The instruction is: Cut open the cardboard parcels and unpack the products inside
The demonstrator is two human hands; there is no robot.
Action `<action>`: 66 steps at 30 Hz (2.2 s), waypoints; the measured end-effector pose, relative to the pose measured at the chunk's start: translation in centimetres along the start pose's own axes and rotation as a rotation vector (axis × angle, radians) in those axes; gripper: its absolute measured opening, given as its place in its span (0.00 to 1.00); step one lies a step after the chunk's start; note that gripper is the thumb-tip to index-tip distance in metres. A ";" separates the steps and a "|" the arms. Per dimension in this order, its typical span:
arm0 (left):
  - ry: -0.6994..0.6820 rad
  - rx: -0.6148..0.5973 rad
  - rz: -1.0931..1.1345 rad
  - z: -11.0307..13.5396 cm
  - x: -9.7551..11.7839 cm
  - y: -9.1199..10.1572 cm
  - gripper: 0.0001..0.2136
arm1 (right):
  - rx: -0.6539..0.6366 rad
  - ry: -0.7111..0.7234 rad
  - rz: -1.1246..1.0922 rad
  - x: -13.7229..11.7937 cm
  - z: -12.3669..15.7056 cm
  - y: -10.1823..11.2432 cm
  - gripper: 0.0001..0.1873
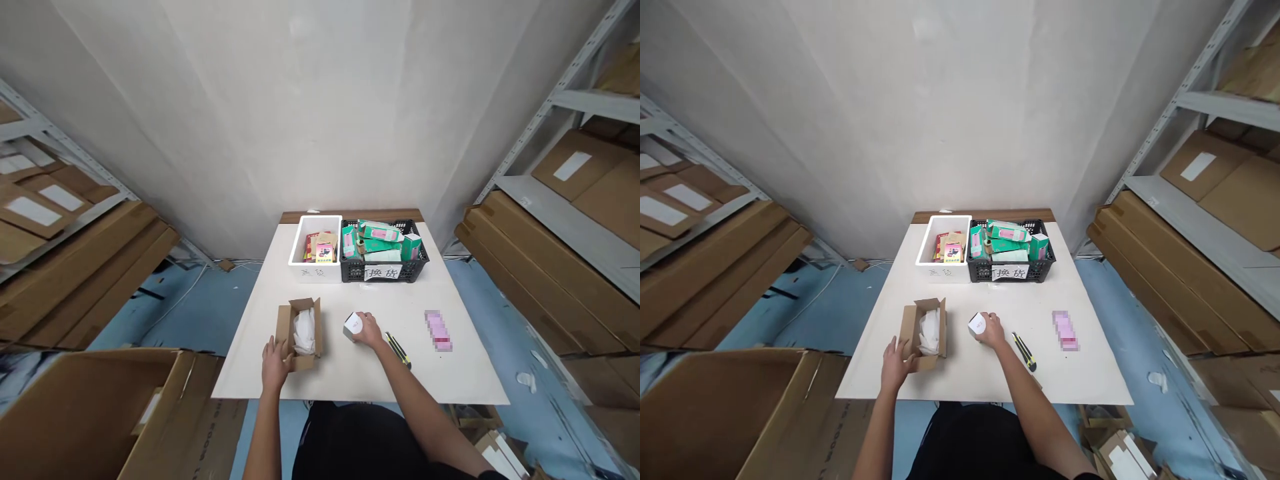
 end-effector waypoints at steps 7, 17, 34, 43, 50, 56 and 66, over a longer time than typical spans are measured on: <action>-0.299 -0.174 0.208 -1.6 11.5 -2.2 0.29 | -0.073 0.133 -0.185 0.7 -1.4 0.0 0.47; -0.689 -0.544 0.020 -5.6 22.2 -6.7 0.28 | 0.121 -0.176 -0.841 4.0 1.8 -2.5 0.40; 0.077 -0.297 0.266 -7.6 21.3 -8.7 0.36 | 0.227 -0.170 -0.469 0.6 4.0 -0.9 0.32; -0.144 -0.386 0.513 -5.0 20.9 -9.5 0.18 | 0.319 -0.127 -0.340 0.0 3.4 0.5 0.23; -0.028 -0.454 0.590 -5.0 19.2 -9.9 0.26 | 0.218 -0.084 -0.290 -0.2 3.0 2.1 0.14; -0.158 -0.550 0.568 -3.8 17.5 -10.5 0.46 | 0.153 -0.170 0.033 -2.7 1.4 1.2 0.25; -0.205 -0.445 0.329 -3.1 17.4 -12.0 0.43 | 0.199 -0.048 0.002 -4.4 0.4 2.6 0.27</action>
Point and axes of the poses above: each hand's wrist, its own z-axis away from the middle knuckle, its own y-axis out of the back of the hand, x = y × z, the point moved 1 cm from there along -z, towards the middle knuckle, and after that the axes turned 10 degrees about x, right-handed, at the moved point
